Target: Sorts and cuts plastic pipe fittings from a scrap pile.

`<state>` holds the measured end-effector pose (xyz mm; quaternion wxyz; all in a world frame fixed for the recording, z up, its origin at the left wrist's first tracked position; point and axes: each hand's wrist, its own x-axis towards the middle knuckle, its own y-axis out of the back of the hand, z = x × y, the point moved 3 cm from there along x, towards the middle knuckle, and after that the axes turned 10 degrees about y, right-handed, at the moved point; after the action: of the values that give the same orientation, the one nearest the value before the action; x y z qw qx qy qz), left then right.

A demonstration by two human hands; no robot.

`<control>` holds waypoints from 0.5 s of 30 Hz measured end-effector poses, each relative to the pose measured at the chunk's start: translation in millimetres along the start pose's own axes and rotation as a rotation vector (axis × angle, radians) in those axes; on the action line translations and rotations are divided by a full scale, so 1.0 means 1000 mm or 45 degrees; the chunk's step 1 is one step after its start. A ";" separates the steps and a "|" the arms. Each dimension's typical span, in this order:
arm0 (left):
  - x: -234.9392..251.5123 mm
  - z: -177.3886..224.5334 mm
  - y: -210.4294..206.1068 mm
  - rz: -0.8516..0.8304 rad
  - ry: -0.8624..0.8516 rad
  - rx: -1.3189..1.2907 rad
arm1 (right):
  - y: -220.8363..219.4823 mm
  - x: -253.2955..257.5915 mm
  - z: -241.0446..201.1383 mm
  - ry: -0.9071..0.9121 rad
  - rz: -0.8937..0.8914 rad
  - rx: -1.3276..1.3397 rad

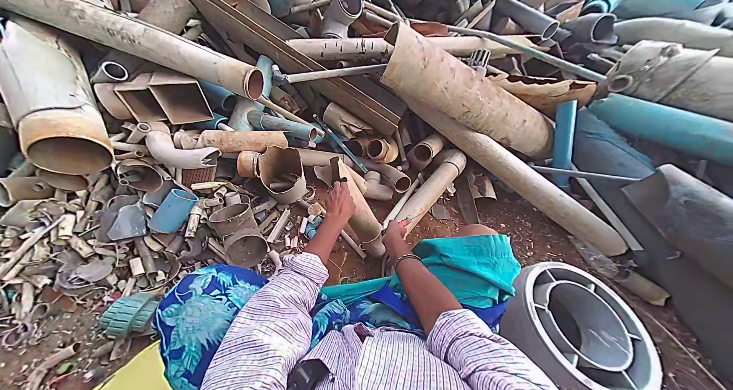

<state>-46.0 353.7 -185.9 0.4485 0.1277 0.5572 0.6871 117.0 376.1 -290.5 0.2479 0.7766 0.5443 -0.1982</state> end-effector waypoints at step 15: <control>-0.001 0.010 0.037 0.100 -0.294 0.024 | -0.016 -0.016 -0.004 0.076 -0.212 0.077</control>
<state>-56.5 360.4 -149.6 0.4813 0.2319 0.5030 0.6794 96.7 370.9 -280.1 0.1907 0.7412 0.6080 -0.2111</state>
